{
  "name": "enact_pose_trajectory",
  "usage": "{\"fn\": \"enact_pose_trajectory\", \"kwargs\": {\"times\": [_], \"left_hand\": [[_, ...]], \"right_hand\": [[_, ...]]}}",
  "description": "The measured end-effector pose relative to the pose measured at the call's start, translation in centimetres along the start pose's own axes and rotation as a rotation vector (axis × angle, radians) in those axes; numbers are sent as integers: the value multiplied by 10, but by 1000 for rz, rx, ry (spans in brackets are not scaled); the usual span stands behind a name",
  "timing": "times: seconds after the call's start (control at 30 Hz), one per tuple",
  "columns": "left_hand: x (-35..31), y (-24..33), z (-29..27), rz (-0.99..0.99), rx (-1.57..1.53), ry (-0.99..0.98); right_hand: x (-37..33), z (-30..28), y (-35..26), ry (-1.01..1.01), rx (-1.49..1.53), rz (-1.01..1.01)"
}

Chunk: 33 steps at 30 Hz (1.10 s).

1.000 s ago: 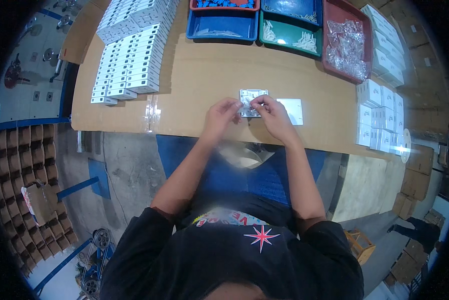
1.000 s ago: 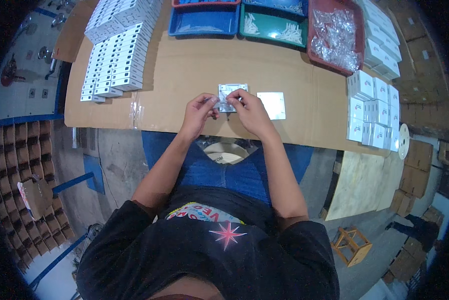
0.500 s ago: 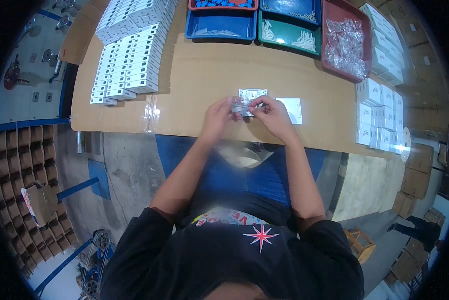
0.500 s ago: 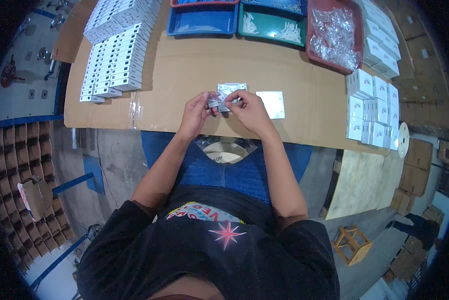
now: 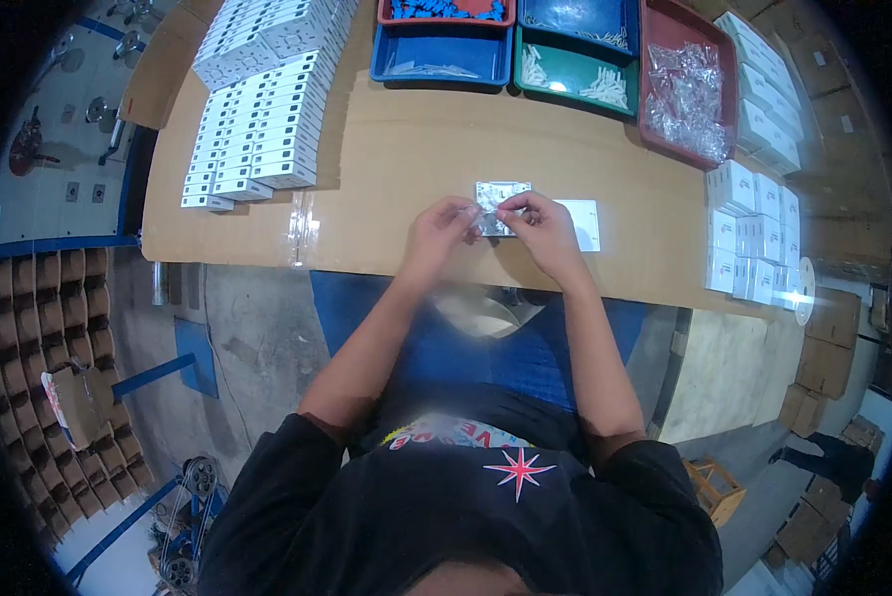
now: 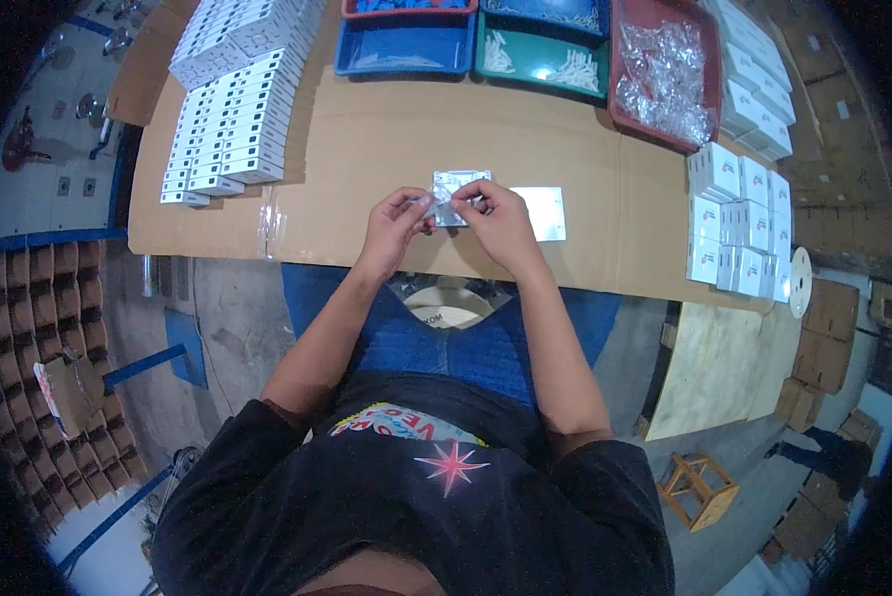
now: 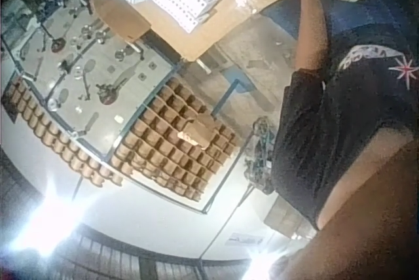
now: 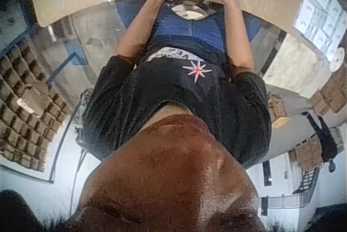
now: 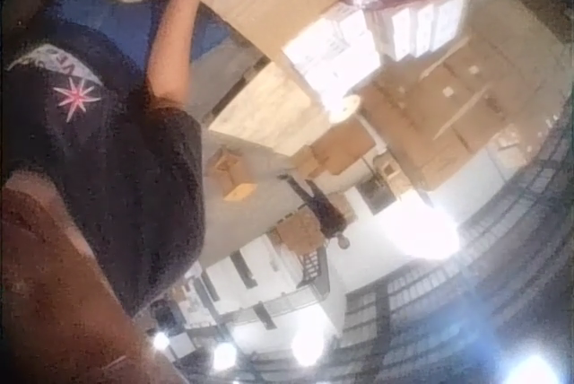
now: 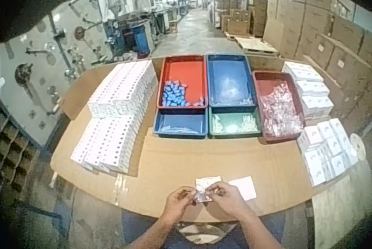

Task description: The recorder is assembling small white cardboard boxes and filling them with components from trays.

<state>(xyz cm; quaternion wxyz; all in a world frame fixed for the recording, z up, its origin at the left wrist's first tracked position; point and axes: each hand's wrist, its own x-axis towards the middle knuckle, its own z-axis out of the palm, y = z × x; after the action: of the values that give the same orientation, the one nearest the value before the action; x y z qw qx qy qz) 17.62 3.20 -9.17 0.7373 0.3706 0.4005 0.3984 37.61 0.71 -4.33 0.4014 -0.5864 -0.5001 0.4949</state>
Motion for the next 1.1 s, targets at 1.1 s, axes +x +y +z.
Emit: {"fn": "enact_pose_trajectory", "kwargs": {"times": [1.1], "left_hand": [[1,1,7,-14,66,170]], "right_hand": [[324,-67,-104,420,-981,-517]]}}
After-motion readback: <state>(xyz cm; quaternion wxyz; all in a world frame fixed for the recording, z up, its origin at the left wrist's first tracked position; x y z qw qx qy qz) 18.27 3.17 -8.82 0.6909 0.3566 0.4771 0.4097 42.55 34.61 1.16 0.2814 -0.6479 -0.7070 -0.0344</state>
